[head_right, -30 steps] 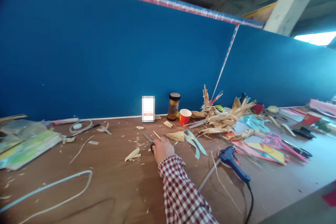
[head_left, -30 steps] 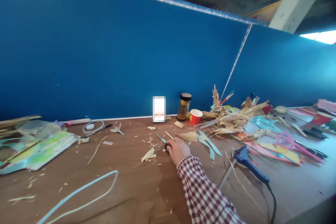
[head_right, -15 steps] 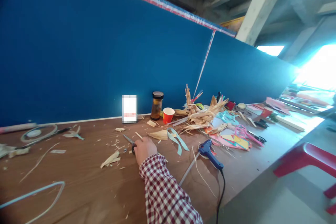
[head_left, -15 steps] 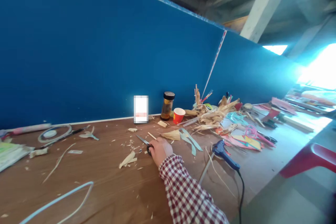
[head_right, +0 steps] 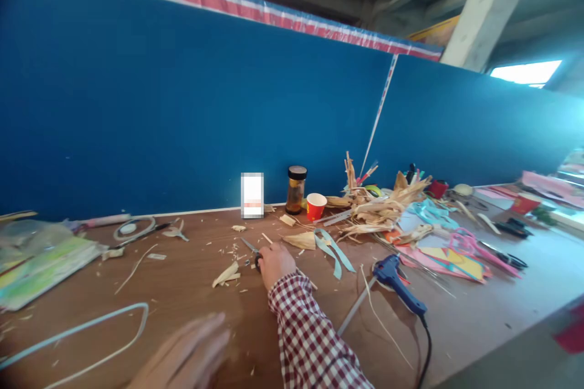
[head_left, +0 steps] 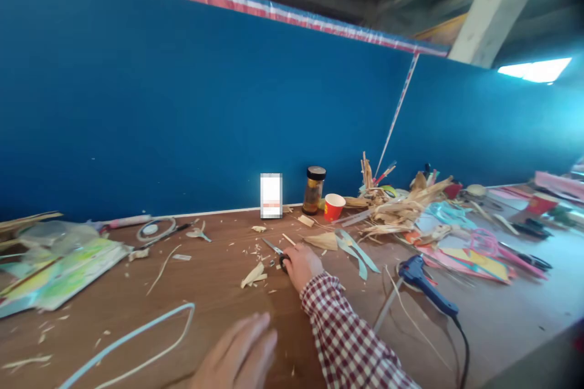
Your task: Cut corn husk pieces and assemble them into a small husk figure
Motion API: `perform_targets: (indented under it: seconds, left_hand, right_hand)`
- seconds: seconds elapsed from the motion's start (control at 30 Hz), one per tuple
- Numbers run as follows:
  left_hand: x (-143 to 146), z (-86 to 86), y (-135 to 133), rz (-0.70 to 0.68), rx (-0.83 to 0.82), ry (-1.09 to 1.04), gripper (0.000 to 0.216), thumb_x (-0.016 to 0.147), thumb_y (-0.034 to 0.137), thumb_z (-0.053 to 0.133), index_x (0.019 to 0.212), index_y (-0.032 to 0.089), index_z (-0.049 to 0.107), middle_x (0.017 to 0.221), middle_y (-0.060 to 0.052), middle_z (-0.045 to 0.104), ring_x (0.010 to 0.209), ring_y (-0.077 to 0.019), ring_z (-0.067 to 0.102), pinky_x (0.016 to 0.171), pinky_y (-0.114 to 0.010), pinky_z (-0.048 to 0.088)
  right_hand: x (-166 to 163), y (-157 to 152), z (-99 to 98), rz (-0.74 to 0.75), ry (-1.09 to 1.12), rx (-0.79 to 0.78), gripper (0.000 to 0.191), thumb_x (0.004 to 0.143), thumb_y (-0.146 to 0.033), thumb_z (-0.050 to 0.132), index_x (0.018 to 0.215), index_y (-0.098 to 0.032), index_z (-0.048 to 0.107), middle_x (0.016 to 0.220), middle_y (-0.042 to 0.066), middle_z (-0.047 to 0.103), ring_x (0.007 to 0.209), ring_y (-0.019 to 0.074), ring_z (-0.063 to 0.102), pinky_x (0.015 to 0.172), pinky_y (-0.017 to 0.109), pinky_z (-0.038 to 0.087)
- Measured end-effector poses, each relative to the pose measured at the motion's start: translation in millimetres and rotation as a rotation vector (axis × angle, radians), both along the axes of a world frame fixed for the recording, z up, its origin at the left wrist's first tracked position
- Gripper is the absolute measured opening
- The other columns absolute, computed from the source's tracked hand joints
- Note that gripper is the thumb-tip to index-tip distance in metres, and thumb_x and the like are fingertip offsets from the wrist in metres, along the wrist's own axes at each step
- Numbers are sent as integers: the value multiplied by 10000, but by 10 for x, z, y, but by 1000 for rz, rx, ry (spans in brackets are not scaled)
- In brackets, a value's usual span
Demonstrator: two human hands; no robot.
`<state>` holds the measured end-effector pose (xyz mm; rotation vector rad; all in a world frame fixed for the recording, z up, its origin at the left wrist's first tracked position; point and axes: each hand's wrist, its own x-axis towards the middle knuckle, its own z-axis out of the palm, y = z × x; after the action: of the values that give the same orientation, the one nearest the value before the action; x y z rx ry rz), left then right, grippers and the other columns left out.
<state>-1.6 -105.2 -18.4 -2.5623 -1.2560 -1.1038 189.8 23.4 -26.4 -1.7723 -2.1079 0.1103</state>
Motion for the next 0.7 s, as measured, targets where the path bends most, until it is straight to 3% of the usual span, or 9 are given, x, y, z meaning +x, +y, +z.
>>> perform_targets:
  seconds: [0.1,0.2,0.33,0.43,0.57,0.7]
  left_hand:
    - [77,155,421,163,-129,135,283,830,196,386,1066,205,543,1049,-88,563,955,-220,517,817,-361,418]
    - [142,200,791,351,-283,234,257,800,185,408,1005,151,560,973,-102,567,882,-227,524,784,-352,404]
    - [182,57,1027,398,-453,284,182,766,239,470,860,141,591,871,-89,571,830,-211,529,753,-308,393]
    - [177,-72,1078,411,-460,248,234,800,254,404,754,134,601,812,-102,575,763,-199,543,704,-301,394]
    - [125,-147,1103,384,-428,-11,249,797,250,397,732,138,610,737,-89,594,720,-192,551,675,-291,389]
    - [85,-169,1117,176,-658,-576,322,789,379,419,799,133,626,592,-24,577,561,-146,527,552,-240,397]
  right_hand:
    - [-13,-14,27,6,-10,-26,192,793,-270,474,938,-244,597,951,46,545,888,170,490,744,251,372]
    - [-13,-34,45,7,-17,-20,179,788,-268,481,921,-244,599,938,46,547,877,171,490,724,253,369]
    - [-13,-52,46,6,-11,4,164,783,-254,487,904,-250,598,924,43,550,857,172,498,692,254,372]
    - [-10,-49,29,20,-3,15,162,778,-242,495,901,-256,600,902,40,556,838,175,508,680,259,380]
    - [-20,-50,23,-1,29,63,159,766,-216,510,885,-245,611,880,52,562,823,191,512,667,275,393]
    - [-141,-114,57,49,224,273,197,813,-220,445,936,-213,599,929,74,567,877,195,501,771,311,389]
